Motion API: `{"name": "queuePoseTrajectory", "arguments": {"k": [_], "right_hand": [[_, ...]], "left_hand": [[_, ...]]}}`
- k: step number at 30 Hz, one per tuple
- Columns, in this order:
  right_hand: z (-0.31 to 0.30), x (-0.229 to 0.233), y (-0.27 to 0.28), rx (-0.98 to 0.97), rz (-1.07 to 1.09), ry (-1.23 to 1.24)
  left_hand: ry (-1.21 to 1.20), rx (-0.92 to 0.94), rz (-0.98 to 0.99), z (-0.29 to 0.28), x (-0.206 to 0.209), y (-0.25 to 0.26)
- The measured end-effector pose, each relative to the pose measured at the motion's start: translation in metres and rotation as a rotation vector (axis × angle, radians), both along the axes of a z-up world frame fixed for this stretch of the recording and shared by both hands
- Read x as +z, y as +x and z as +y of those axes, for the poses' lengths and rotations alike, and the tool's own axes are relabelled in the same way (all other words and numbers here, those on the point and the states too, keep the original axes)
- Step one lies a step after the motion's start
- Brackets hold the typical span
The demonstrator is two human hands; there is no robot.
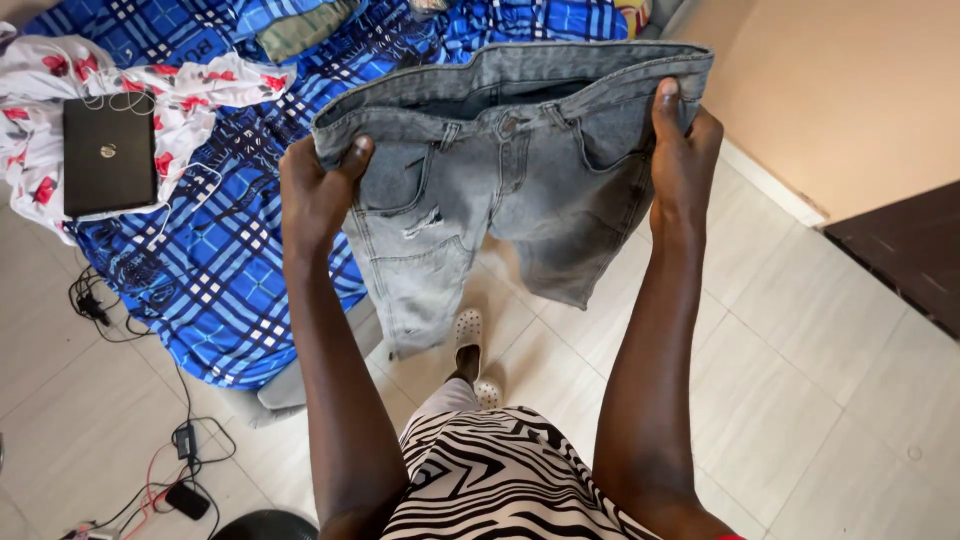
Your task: Packing a suitcase with various clothes.
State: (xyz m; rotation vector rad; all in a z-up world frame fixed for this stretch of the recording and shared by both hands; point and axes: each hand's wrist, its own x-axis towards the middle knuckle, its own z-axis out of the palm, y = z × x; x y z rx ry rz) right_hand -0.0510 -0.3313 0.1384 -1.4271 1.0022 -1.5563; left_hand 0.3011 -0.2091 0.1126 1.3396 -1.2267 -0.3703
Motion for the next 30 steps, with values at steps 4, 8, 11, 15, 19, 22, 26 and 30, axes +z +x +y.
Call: {"name": "queuePoseTrajectory", "arguments": {"k": [4, 8, 11, 15, 19, 22, 26, 30], "right_hand": [[-0.041, 0.009, 0.02, 0.072, 0.05, 0.016], [-0.087, 0.017, 0.038, 0.148, 0.113, 0.008], [-0.123, 0.009, 0.053, 0.14, 0.125, 0.073], [-0.153, 0.015, 0.078, 0.206, 0.058, 0.067], [-0.192, 0.007, 0.088, 0.108, 0.167, 0.193], [-0.213, 0.019, 0.095, 0.324, 0.081, 0.028], [-0.278, 0.011, 0.108, 0.365, 0.173, 0.081], [-0.334, 0.018, 0.132, 0.429, 0.308, 0.175]], "left_hand": [[0.146, 0.057, 0.073, -0.025, 0.012, 0.019], [0.139, 0.074, 0.09, -0.061, 0.018, 0.044], [0.116, 0.098, 0.085, -0.082, 0.023, 0.052], [0.199, 0.179, 0.137, -0.099, 0.034, 0.053], [0.198, 0.18, 0.135, -0.115, 0.027, 0.066], [0.247, 0.229, 0.125, -0.133, 0.026, 0.069], [0.263, 0.293, 0.203, -0.158, 0.021, 0.073], [0.238, 0.298, 0.328, -0.187, 0.02, 0.077]]}}
